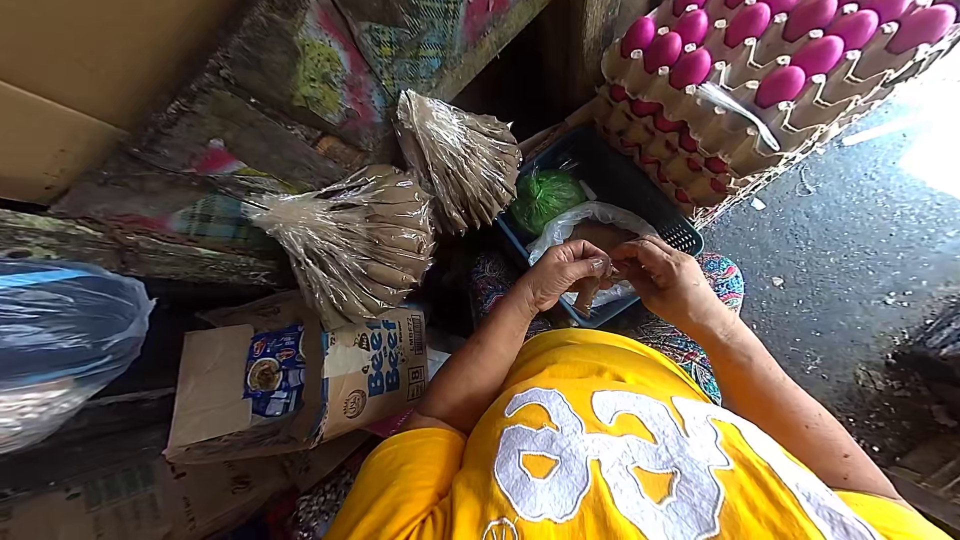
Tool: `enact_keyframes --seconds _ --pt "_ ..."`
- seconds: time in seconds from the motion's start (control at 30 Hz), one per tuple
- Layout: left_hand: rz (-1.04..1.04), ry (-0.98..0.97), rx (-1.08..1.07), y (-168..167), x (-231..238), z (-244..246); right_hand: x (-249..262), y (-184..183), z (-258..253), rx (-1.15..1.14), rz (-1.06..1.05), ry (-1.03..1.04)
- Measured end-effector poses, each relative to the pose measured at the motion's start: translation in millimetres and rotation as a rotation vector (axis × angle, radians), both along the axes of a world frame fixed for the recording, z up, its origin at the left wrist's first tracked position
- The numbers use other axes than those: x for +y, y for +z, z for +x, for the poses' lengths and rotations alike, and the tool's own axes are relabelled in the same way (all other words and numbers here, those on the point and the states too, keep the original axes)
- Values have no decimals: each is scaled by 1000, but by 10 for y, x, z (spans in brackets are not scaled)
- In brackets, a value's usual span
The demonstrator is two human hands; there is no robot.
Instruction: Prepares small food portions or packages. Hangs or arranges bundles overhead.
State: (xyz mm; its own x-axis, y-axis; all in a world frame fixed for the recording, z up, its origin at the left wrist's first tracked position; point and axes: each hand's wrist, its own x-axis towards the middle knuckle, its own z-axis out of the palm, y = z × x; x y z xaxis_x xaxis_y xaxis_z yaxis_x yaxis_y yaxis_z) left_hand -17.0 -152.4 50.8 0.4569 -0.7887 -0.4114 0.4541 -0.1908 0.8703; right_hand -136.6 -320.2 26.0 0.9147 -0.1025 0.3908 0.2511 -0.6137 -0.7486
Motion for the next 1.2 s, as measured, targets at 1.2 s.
enact_keyframes --seconds 1.2 --pt "-98 -45 -44 -101 2 0 113 -84 47 235 1111 -91"
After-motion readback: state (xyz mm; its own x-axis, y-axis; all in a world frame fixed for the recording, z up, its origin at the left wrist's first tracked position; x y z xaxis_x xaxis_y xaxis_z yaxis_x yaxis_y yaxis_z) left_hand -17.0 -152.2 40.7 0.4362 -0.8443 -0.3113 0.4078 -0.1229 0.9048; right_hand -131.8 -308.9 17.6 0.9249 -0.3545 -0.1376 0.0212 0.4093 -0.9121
